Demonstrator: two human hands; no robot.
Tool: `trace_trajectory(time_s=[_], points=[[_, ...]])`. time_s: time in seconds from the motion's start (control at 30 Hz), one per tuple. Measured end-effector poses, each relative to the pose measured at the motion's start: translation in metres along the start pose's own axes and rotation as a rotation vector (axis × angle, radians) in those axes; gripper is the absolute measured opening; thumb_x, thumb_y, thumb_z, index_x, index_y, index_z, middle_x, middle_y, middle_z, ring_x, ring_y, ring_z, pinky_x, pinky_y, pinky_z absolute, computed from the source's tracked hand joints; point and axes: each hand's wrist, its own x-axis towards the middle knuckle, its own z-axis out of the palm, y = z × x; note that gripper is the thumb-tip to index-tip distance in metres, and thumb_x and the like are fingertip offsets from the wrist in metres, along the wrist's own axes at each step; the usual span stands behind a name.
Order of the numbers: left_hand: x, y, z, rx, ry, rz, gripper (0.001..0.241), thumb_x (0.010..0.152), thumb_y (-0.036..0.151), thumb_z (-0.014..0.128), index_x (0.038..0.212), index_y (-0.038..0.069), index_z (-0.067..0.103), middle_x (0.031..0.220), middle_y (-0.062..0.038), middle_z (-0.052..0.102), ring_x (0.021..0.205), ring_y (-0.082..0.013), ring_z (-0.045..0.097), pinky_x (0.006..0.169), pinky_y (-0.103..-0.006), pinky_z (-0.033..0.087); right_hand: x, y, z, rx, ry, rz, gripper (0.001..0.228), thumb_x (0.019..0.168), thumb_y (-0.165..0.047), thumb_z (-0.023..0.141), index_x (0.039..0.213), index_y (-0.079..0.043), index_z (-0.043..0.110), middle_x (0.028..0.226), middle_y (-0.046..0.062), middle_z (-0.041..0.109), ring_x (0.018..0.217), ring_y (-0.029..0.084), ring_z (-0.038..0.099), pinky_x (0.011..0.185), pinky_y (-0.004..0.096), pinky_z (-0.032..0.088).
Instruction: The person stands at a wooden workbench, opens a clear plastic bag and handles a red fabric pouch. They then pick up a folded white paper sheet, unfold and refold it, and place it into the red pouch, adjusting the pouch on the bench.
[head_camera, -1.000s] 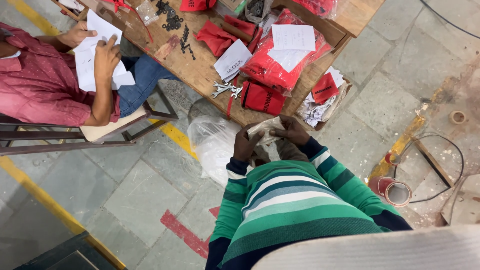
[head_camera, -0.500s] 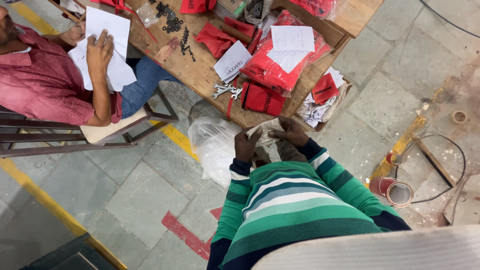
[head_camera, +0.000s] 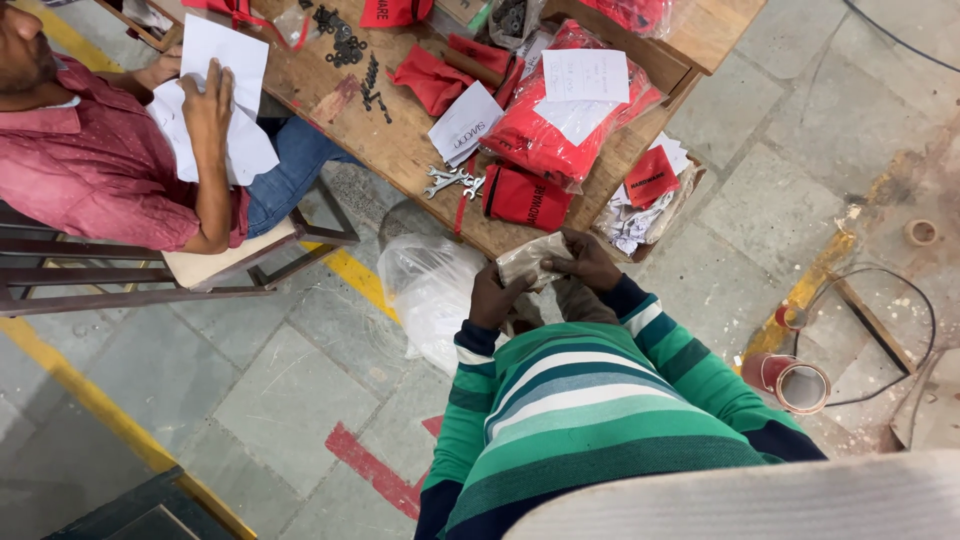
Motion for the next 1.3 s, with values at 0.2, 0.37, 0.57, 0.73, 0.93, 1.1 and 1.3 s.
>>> trace_trajectory(time_s=[0.2, 0.37, 0.57, 0.73, 0.93, 1.1, 1.3], points=[[-0.001, 0.000, 0.003, 0.055, 0.067, 0.017, 0.035, 0.087, 0.015, 0.082, 0.116, -0.003, 0.072, 0.095, -0.009, 0.077, 0.078, -0.0132, 0.071, 0.069, -0.0288, 0.058, 0.000, -0.007, 0.006, 0.017, 0.001, 0.034, 0.036, 0.089, -0.004, 0.078, 0.122, -0.001, 0.064, 0.115, 0.002, 0.070, 0.109, 0.011, 0.066, 0.096, 0.030, 0.054], [-0.001, 0.002, 0.005, 0.032, 0.079, 0.017, 0.033, 0.088, 0.015, 0.082, 0.114, -0.003, 0.072, 0.093, -0.008, 0.076, 0.075, -0.0121, 0.070, 0.066, -0.0279, 0.057, 0.001, -0.007, 0.004, -0.079, 0.007, 0.065, 0.041, 0.088, -0.009, 0.079, 0.125, -0.003, 0.063, 0.116, 0.002, 0.070, 0.109, 0.011, 0.065, 0.096, 0.030, 0.054], [0.003, -0.009, 0.007, -0.017, 0.079, 0.014, 0.032, 0.087, 0.013, 0.082, 0.114, -0.003, 0.072, 0.093, -0.008, 0.076, 0.074, -0.0119, 0.070, 0.066, -0.0273, 0.057, 0.002, 0.006, 0.005, -0.240, 0.087, 0.051, 0.041, 0.086, -0.018, 0.083, 0.121, -0.004, 0.065, 0.112, 0.003, 0.071, 0.105, 0.012, 0.066, 0.092, 0.030, 0.055], [0.006, -0.020, 0.006, -0.028, 0.074, 0.014, 0.033, 0.086, 0.011, 0.083, 0.114, -0.003, 0.071, 0.092, -0.008, 0.076, 0.075, -0.0120, 0.070, 0.066, -0.0272, 0.057, 0.003, 0.017, 0.003, -0.216, 0.141, 0.051, 0.035, 0.088, -0.018, 0.081, 0.118, -0.005, 0.068, 0.108, 0.003, 0.073, 0.101, 0.011, 0.067, 0.091, 0.030, 0.055], [0.007, -0.019, 0.007, -0.063, 0.065, 0.015, 0.035, 0.087, 0.012, 0.082, 0.117, -0.003, 0.072, 0.094, -0.007, 0.076, 0.075, -0.0114, 0.070, 0.067, -0.0264, 0.057, 0.004, 0.030, -0.001, -0.097, 0.150, 0.039, 0.029, 0.090, -0.013, 0.080, 0.115, -0.003, 0.070, 0.107, 0.003, 0.074, 0.099, 0.011, 0.068, 0.088, 0.029, 0.056], [0.006, -0.012, 0.007, -0.036, 0.080, 0.014, 0.035, 0.086, 0.012, 0.082, 0.117, -0.003, 0.072, 0.093, -0.007, 0.075, 0.074, -0.0113, 0.069, 0.066, -0.0265, 0.056, 0.003, 0.023, -0.004, -0.090, 0.114, 0.043, 0.039, 0.090, -0.016, 0.081, 0.123, -0.002, 0.067, 0.115, 0.005, 0.072, 0.106, 0.013, 0.067, 0.094, 0.031, 0.055], [0.003, 0.001, 0.001, -0.023, 0.089, 0.039, 0.033, 0.087, 0.014, 0.082, 0.114, -0.003, 0.073, 0.097, -0.007, 0.076, 0.081, -0.0104, 0.070, 0.071, -0.0254, 0.057, -0.006, -0.010, -0.006, -0.151, -0.044, 0.073, 0.067, 0.089, -0.021, 0.078, 0.145, -0.006, 0.046, 0.131, 0.001, 0.062, 0.121, 0.013, 0.058, 0.103, 0.031, 0.048]])
